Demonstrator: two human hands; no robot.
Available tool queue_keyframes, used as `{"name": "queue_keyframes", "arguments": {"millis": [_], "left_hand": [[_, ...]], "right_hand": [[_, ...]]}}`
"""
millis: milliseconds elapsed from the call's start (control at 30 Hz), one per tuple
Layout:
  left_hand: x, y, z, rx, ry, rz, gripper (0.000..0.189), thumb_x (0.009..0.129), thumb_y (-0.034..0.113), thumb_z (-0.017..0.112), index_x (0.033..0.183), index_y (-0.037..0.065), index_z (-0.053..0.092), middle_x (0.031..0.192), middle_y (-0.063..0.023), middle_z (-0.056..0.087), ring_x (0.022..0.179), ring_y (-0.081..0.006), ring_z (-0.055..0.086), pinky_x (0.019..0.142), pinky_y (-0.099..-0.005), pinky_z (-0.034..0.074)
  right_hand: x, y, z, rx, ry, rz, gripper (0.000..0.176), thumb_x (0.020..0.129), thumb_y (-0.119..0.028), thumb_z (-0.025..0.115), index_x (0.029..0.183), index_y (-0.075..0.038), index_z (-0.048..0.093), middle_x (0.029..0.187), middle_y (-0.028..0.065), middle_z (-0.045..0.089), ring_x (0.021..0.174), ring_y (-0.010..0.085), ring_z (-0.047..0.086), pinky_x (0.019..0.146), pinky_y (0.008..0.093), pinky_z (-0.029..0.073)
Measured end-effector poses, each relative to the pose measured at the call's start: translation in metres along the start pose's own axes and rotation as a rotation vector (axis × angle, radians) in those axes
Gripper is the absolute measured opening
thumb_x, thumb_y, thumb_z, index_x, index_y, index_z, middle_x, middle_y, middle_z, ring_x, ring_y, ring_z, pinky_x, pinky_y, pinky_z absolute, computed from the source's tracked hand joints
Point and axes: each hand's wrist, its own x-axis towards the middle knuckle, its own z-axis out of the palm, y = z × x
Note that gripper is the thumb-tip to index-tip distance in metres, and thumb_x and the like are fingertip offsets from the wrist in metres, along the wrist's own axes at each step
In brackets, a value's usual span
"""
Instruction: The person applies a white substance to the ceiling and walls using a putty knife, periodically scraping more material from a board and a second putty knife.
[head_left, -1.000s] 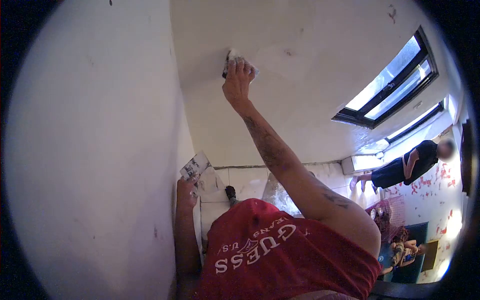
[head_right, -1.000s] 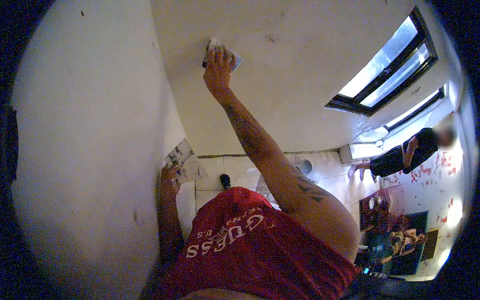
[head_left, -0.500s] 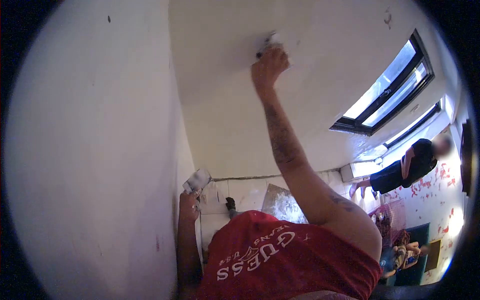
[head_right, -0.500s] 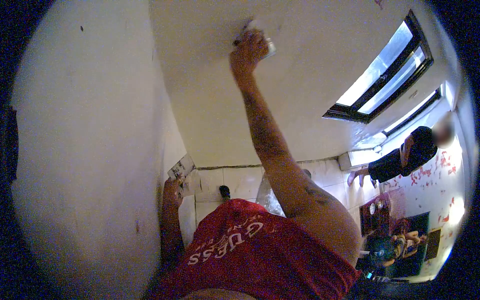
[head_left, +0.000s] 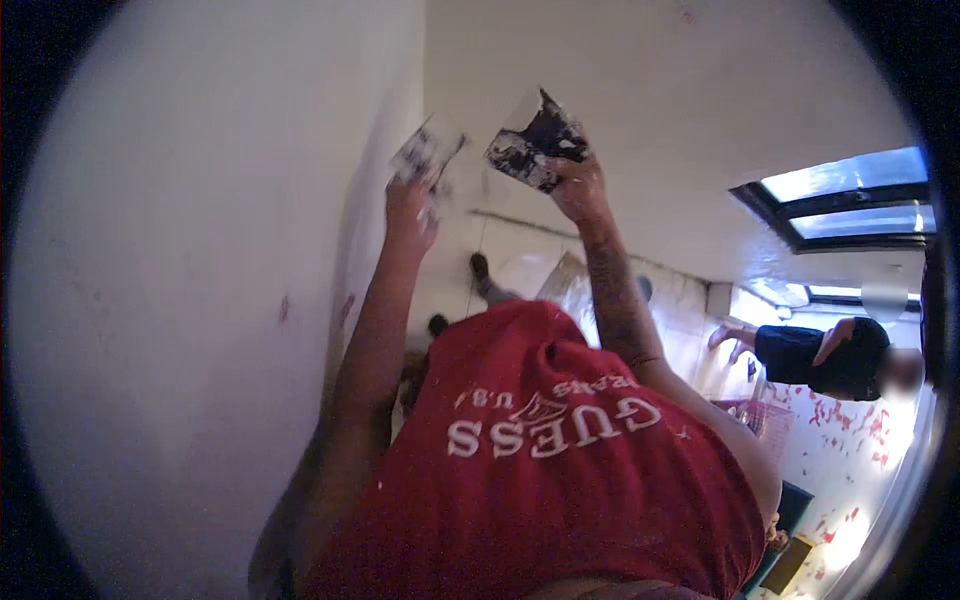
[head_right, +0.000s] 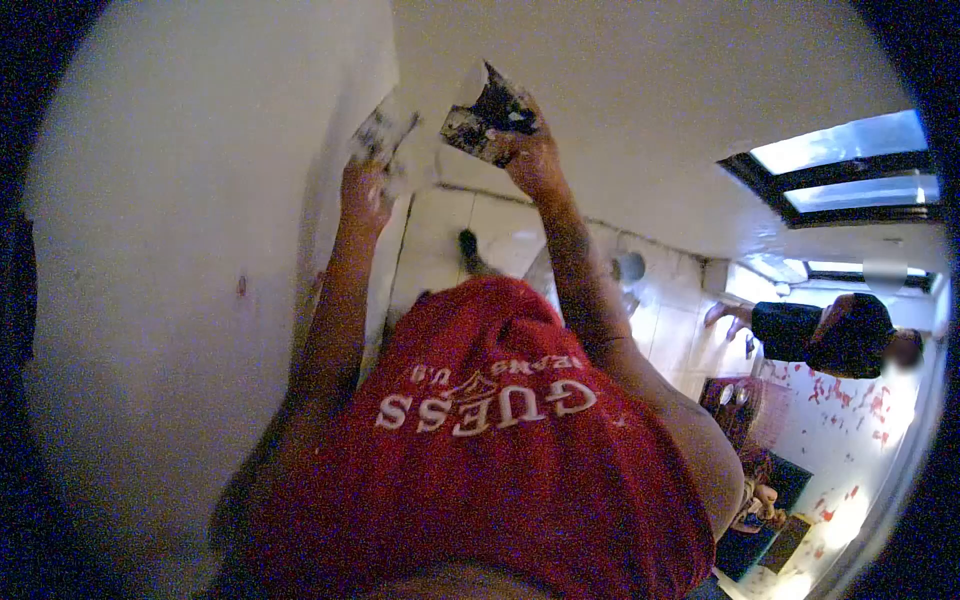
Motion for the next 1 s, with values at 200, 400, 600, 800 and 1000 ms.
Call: {"name": "queue_keyframes", "arguments": {"millis": [200, 400, 600, 800, 1000], "left_hand": [[0.009, -0.006, 0.008, 1.102, -0.178, 0.627, 0.021, 0.073, 0.008, 0.052, 0.092, 0.003, 0.056, 0.092, -0.0110, 0.057, 0.081, -0.0215, 0.056, 0.061, -0.0286, 0.047], [0.000, -0.014, 0.023, 0.799, -0.162, 0.349, 0.020, 0.073, 0.006, 0.049, 0.090, -0.001, 0.055, 0.080, -0.0096, 0.058, 0.075, -0.0214, 0.058, 0.067, -0.0333, 0.049], [0.010, -0.035, 0.025, -0.037, 0.194, -0.228, 0.011, 0.075, 0.005, 0.052, 0.083, 0.000, 0.055, 0.070, -0.0051, 0.056, 0.062, -0.0175, 0.056, 0.055, -0.0287, 0.045], [0.017, -0.049, 0.027, 0.008, 0.287, -0.337, 0.009, 0.072, 0.003, 0.056, 0.080, -0.001, 0.057, 0.066, -0.0047, 0.057, 0.058, -0.0147, 0.053, 0.052, -0.0275, 0.041], [0.026, -0.063, 0.013, 0.312, 0.313, -0.279, 0.014, 0.072, 0.003, 0.056, 0.084, -0.002, 0.057, 0.073, -0.0057, 0.058, 0.059, -0.0143, 0.052, 0.054, -0.0280, 0.042]], "right_hand": [[-0.039, -0.011, 0.017, -0.182, -0.183, -0.202, 0.054, 0.060, 0.009, 0.044, 0.113, -0.002, 0.040, 0.115, 0.0175, 0.040, 0.112, 0.0330, 0.035, 0.095, 0.0395, 0.028], [-0.046, 0.063, -0.011, -0.508, -0.331, -0.276, 0.064, 0.051, 0.015, 0.033, 0.113, -0.001, 0.041, 0.117, 0.0210, 0.035, 0.111, 0.0387, 0.030, 0.097, 0.0397, 0.024], [-0.047, 0.054, -0.037, -0.608, -0.329, -0.173, 0.062, 0.053, 0.016, 0.033, 0.113, -0.002, 0.039, 0.117, 0.0194, 0.037, 0.110, 0.0360, 0.035, 0.092, 0.0393, 0.030], [-0.042, 0.025, 0.001, -0.724, -0.429, -0.212, 0.052, 0.060, 0.012, 0.039, 0.109, -0.003, 0.044, 0.115, 0.0189, 0.040, 0.107, 0.0350, 0.038, 0.091, 0.0374, 0.032], [-0.055, 0.040, 0.011, -0.719, -0.682, -0.159, 0.060, 0.055, 0.008, 0.048, 0.113, -0.007, 0.045, 0.115, 0.0145, 0.043, 0.103, 0.0313, 0.043, 0.090, 0.0356, 0.035]]}}
